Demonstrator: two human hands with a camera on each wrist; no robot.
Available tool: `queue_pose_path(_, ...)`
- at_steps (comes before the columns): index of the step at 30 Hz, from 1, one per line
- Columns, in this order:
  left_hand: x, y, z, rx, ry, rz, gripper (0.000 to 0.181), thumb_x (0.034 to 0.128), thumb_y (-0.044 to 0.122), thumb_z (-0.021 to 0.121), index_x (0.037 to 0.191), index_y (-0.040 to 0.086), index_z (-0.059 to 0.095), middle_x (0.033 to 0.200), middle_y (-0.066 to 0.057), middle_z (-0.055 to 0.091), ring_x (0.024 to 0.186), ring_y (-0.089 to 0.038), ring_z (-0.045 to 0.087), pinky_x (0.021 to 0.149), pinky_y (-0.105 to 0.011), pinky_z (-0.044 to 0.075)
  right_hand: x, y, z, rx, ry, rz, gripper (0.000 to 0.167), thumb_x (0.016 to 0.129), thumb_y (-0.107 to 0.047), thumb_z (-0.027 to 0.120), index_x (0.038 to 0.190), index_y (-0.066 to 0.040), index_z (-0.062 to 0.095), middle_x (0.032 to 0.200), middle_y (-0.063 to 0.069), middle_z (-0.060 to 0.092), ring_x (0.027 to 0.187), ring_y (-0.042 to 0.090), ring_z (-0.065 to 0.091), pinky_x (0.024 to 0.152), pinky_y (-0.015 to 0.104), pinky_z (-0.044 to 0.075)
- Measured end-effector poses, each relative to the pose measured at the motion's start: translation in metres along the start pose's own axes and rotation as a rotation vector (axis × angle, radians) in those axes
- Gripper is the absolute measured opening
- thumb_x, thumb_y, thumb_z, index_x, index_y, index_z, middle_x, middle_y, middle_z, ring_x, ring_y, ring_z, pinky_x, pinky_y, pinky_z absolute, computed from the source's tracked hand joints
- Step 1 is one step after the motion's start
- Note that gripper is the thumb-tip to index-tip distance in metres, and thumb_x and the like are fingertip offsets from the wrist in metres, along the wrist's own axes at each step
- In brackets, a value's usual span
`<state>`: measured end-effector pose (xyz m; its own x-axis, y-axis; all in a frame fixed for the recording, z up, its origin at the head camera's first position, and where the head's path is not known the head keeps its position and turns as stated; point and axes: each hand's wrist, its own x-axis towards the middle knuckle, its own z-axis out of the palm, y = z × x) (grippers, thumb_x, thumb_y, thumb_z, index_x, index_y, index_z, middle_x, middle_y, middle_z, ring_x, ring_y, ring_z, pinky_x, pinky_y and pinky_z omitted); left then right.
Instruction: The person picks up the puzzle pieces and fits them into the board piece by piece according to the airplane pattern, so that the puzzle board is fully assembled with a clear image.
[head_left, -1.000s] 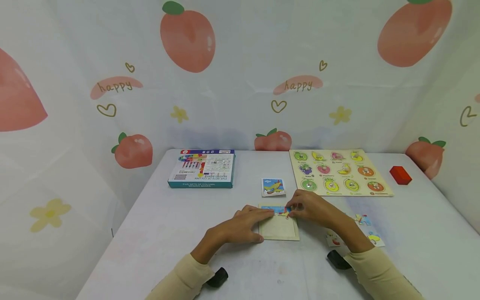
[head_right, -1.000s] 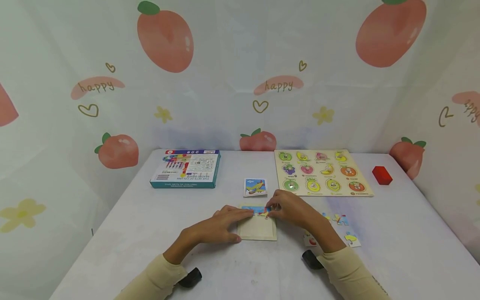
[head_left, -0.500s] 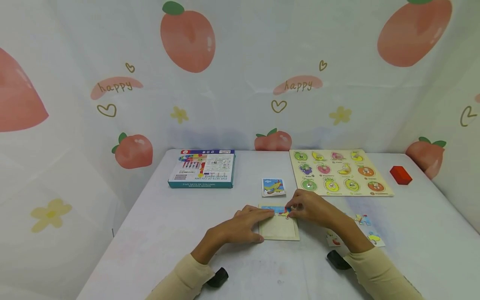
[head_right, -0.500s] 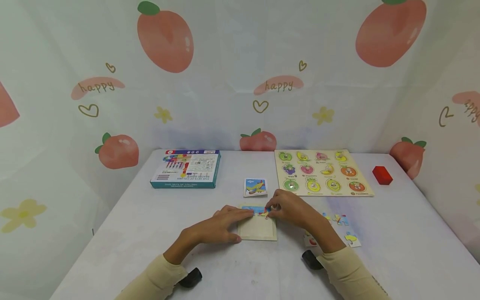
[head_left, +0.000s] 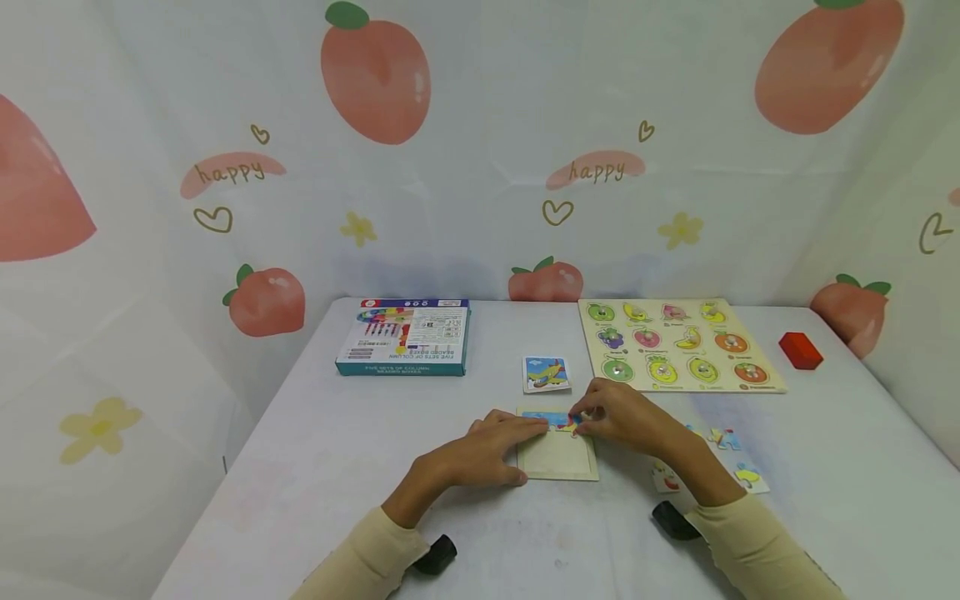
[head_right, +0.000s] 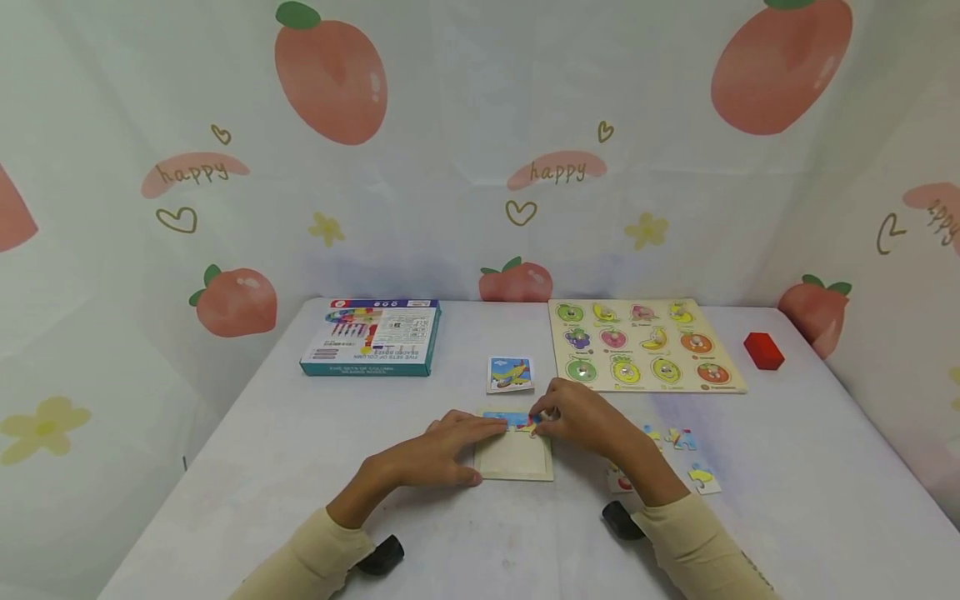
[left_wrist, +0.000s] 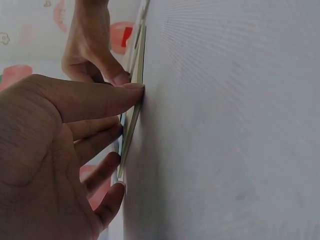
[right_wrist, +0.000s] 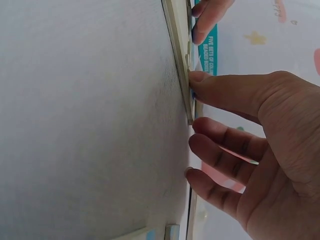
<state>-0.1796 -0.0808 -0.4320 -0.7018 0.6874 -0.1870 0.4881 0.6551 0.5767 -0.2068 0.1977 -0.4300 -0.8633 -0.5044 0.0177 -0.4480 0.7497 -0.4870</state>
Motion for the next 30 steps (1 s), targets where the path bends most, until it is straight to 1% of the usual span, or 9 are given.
queue_pose_path(5,0.004,0.005,-0.003,0.046,-0.015,0.034,0.074,0.0946,0.025,0.076,0.162,0.025,0.046,0.168,0.012,0.041,0.146,-0.022,0.038,0.113,-0.043,0.035,-0.001,0.003,0.000,0.031,0.008,-0.005,0.020,0.092,-0.022,0.084,0.110,-0.014,0.085,0.099,-0.005,0.065,0.086,0.010,0.053,0.073,0.026,0.047)
queue_pose_path(8,0.009,0.009,-0.004,0.059,-0.024,0.054,0.074,0.0948,0.026,0.076,0.162,0.027,0.046,0.167,0.013,0.042,0.142,-0.021,0.039,0.108,-0.040,0.037,-0.001,0.004,0.000,0.053,0.008,0.000,0.020,0.091,-0.022,0.084,0.110,-0.014,0.085,0.099,-0.005,0.065,0.086,0.011,0.054,0.073,0.026,0.047)
queue_pose_path(10,0.012,0.013,-0.004,0.051,-0.031,0.065,0.074,0.0950,0.025,0.075,0.162,0.029,0.045,0.166,0.015,0.042,0.140,-0.020,0.040,0.105,-0.038,0.036,0.000,0.006,0.001,0.063,0.008,0.004,0.020,0.091,-0.022,0.085,0.110,-0.015,0.085,0.098,-0.005,0.065,0.086,0.011,0.054,0.073,0.026,0.047)
queue_pose_path(14,0.019,0.018,-0.003,0.046,-0.050,0.085,0.073,0.0958,0.022,0.074,0.162,0.031,0.045,0.165,0.015,0.044,0.138,-0.018,0.039,0.104,-0.037,0.036,0.001,0.007,0.002,0.085,0.007,-0.006,0.019,0.091,-0.023,0.085,0.109,-0.016,0.085,0.097,-0.006,0.064,0.086,0.011,0.054,0.073,0.025,0.047)
queue_pose_path(17,0.023,0.019,-0.002,0.059,-0.062,0.099,0.073,0.0964,0.021,0.073,0.163,0.030,0.044,0.166,0.014,0.043,0.138,-0.020,0.039,0.105,-0.039,0.036,0.000,0.008,0.003,0.087,0.010,-0.018,0.017,0.092,-0.023,0.084,0.108,-0.017,0.085,0.097,-0.005,0.063,0.086,0.011,0.055,0.073,0.026,0.047)
queue_pose_path(24,0.026,0.018,0.001,0.079,-0.082,0.098,0.077,0.0965,0.023,0.074,0.165,0.031,0.039,0.167,0.013,0.042,0.144,-0.028,0.036,0.110,-0.045,0.035,0.002,0.008,0.002,0.098,0.008,-0.017,0.017,0.092,-0.023,0.084,0.108,-0.016,0.084,0.098,-0.004,0.064,0.086,0.013,0.055,0.073,0.026,0.047)
queue_pose_path(27,0.027,0.018,0.001,0.087,-0.079,0.097,0.078,0.0963,0.024,0.075,0.165,0.033,0.039,0.166,0.014,0.042,0.145,-0.028,0.036,0.110,-0.045,0.035,0.001,0.008,0.001,0.104,0.010,-0.019,0.018,0.093,-0.024,0.084,0.108,-0.015,0.084,0.098,-0.003,0.064,0.086,0.013,0.054,0.073,0.026,0.046)
queue_pose_path(30,0.027,0.018,0.002,0.084,-0.076,0.092,0.078,0.0959,0.024,0.075,0.165,0.033,0.039,0.166,0.016,0.043,0.144,-0.027,0.036,0.108,-0.044,0.034,-0.001,0.007,0.000,0.091,0.012,-0.038,0.022,0.093,-0.027,0.083,0.111,-0.015,0.083,0.098,-0.004,0.065,0.086,0.012,0.054,0.073,0.026,0.047)
